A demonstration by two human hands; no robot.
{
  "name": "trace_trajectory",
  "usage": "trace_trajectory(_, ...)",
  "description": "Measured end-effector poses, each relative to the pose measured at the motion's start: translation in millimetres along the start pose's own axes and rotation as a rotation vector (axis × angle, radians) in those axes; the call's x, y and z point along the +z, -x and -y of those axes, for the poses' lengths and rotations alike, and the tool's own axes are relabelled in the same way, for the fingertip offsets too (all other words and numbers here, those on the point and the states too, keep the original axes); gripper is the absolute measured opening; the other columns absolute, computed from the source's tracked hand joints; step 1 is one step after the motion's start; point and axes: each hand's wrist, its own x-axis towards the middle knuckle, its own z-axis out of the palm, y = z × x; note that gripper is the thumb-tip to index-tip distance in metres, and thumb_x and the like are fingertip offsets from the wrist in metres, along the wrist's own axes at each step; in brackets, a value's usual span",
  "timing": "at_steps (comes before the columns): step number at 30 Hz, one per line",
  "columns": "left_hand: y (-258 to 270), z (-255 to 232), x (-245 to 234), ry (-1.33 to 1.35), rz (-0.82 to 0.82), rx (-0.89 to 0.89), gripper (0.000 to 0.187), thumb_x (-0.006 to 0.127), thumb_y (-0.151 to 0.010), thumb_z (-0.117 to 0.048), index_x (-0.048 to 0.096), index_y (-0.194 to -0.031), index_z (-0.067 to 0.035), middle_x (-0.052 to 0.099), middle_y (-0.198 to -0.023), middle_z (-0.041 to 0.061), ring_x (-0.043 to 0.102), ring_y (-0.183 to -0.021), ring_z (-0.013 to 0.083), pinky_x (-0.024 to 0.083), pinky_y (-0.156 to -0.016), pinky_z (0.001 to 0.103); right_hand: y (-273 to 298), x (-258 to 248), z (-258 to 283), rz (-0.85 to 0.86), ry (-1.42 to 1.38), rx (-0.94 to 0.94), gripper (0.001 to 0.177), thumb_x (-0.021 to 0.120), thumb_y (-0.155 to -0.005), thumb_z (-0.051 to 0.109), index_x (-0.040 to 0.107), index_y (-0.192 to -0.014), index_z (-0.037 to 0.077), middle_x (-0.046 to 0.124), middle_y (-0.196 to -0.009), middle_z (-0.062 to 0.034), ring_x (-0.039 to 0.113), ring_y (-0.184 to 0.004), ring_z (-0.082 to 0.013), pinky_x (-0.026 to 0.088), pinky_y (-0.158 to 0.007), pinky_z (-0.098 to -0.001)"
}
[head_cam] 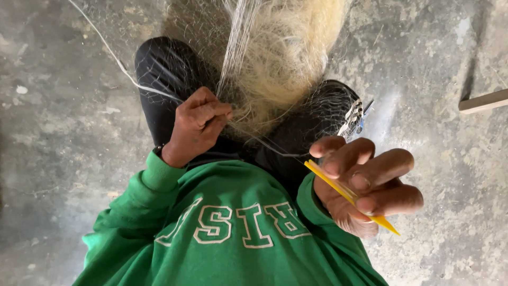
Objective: Repairing a fishing net by weaving and knotting the mesh with a needle tool and scissors.
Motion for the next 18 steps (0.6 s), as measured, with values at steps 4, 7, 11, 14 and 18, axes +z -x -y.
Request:
trace_trajectory(4, -2, 2, 2, -0.017, -0.001, 0.037, 0.006, 0.061, -0.082, 0.003, 0.06, -0.087, 0.001, 0.044, -0.076, 0.01, 0.046, -0.065, 0.0204, 0.039, -0.057, 0.029, 0, -1, 5, -0.004, -0.011, -0.018, 0.008, 0.043, -0.089, 0.009, 0.047, -0.083, 0.012, 0.044, -0.09, -0.0053, 0.054, -0.079, -0.0249, 0.051, -0.078, -0.0442)
trace_trajectory(7, -1, -4, 3, 0.02, 0.022, 0.046, 0.006, 0.061, -0.082, -0.001, 0.058, -0.086, 0.001, 0.042, -0.074, 0.009, 0.045, -0.065, 0.0202, 0.038, -0.058, 0.03, 2, -1, 5, 0.029, -0.009, 0.035, 0.004, 0.049, -0.088, 0.011, 0.046, -0.085, 0.012, 0.043, -0.089, -0.0043, 0.054, -0.079, -0.022, 0.053, -0.078, -0.0407)
trace_trajectory(11, -5, -2, 4, 0.036, 0.007, -0.019, 0.011, 0.054, -0.086, -0.005, 0.058, -0.088, 0.005, 0.042, -0.075, 0.011, 0.044, -0.064, 0.0197, 0.036, -0.057, 0.029, 0, -1, 6, 0.181, -0.081, 0.074, 0.007, 0.045, -0.09, 0.009, 0.046, -0.084, 0.008, 0.044, -0.083, -0.0068, 0.056, -0.074, -0.0219, 0.055, -0.073, -0.0375)
trace_trajectory(14, -6, -1, 6, 0.035, 0.002, -0.033, 0.011, 0.053, -0.086, -0.005, 0.058, -0.087, 0.005, 0.042, -0.075, 0.01, 0.044, -0.064, 0.0195, 0.035, -0.056, 0.029, 2, -2, 13, 0.208, -0.066, 0.1, 0.011, 0.043, -0.092, 0.01, 0.047, -0.081, 0.007, 0.046, -0.081, -0.0071, 0.056, -0.072, -0.0217, 0.055, -0.071, -0.0382)
trace_trajectory(18, -9, 6, 12, 0.062, -0.009, -0.04, 0.011, 0.052, -0.086, -0.005, 0.057, -0.088, 0.005, 0.042, -0.076, 0.011, 0.044, -0.062, 0.019, 0.036, -0.054, 0.029, 7, -6, 16, 0.192, -0.048, 0.124, 0.018, 0.042, -0.094, 0.013, 0.048, -0.078, 0.006, 0.045, -0.077, -0.0073, 0.057, -0.07, -0.0216, 0.056, -0.069, -0.0385)
